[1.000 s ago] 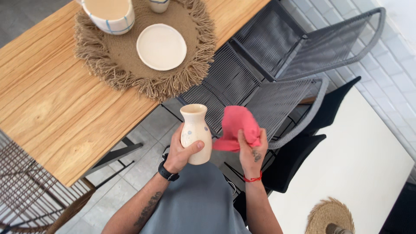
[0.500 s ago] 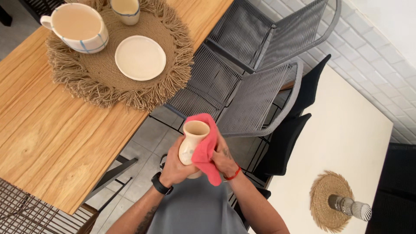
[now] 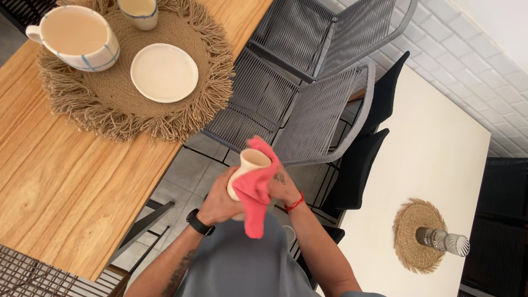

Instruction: The person wipes a place mat and several small ceramic dishes, including cups and plates, with a pink cloth.

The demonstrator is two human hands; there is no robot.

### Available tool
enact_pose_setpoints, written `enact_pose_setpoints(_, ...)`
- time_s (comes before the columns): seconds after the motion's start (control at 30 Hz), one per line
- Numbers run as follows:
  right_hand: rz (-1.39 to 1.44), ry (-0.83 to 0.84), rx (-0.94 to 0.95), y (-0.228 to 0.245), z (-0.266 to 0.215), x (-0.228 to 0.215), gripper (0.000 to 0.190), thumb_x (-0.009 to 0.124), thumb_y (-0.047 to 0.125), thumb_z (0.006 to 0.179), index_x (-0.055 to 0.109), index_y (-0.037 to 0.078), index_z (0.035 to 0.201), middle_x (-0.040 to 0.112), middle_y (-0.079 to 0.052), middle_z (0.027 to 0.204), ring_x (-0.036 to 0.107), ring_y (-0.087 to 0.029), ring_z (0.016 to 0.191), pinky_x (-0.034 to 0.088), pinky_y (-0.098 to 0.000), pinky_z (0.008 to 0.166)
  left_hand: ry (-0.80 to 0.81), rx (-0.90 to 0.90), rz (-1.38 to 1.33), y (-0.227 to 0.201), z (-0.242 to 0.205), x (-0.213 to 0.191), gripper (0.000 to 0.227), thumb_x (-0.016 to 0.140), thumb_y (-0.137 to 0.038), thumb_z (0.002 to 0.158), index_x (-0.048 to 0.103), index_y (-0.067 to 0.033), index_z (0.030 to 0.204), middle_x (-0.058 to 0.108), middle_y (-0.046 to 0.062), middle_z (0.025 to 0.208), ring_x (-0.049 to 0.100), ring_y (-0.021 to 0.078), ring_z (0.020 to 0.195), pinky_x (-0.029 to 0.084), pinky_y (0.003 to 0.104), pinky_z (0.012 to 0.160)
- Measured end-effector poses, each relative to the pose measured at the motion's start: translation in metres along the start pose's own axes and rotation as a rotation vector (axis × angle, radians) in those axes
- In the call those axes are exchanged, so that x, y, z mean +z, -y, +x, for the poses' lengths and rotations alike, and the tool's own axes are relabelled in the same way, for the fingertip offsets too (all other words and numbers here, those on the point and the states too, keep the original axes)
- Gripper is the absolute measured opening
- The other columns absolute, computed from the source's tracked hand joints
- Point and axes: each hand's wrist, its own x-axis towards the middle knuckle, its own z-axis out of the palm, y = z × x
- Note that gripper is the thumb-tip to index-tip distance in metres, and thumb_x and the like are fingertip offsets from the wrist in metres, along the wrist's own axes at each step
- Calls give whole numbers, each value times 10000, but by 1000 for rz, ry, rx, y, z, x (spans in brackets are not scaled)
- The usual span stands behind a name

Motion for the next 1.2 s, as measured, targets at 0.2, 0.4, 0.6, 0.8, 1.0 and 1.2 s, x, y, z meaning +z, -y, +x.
enact_pose_setpoints(0.2,-1284,-220,343,43,-21,68,316,689,478,919,683,189,792,553,-63,544,650,-312,468,593,-461,503,-344,-20,300,-6,-9,39,1260,1240,-402,734,635,-39,1777,804,335,1503,780,674,1427,636,827,1197)
enact_pose_setpoints(0.4,-1388,-296,379,89,-19,73,392,752,394,961,565,176,694,470,-42,443,553,-170,453,504,-319,525,-453,-86,435,-39,3,41,998,1064,-381,946,611,-114,1794,763,275,1458,753,673,1411,620,848,1159)
enact_pose_setpoints(0.6,-733,-244,235,9,-35,62,409,858,461,1099,649,183,885,691,-77,631,695,-195,654,595,-369,633,-484,-54,453,-39,6,43,964,1073,-418,937,650,-113,1748,769,275,1470,763,664,1413,615,815,1161)
enact_pose_setpoints(0.8,-390,-79,177,-9,-29,67,614,966,388,994,430,142,1164,681,-217,842,707,-337,834,593,-482,793,-458,5,480,-13,-2,41,1081,1157,-437,875,637,-77,1753,772,260,1506,768,620,1443,611,773,1197)
enact_pose_setpoints(1.0,-41,113,119,-5,-3,34,1048,1074,315,888,212,100,1444,671,-358,1054,719,-478,1013,591,-595,952,-378,-12,115,-10,-8,50,1166,1273,-480,634,707,-48,1557,932,295,1300,901,583,1298,683,723,1088)
enact_pose_setpoints(1.2,320,256,62,1,27,-6,1526,1183,242,783,-5,57,1723,661,-498,1265,732,-620,1193,589,-707,1111,92,180,-424,-25,8,48,1034,1262,-187,637,837,-80,1574,958,184,1436,871,323,1344,656,703,1199)
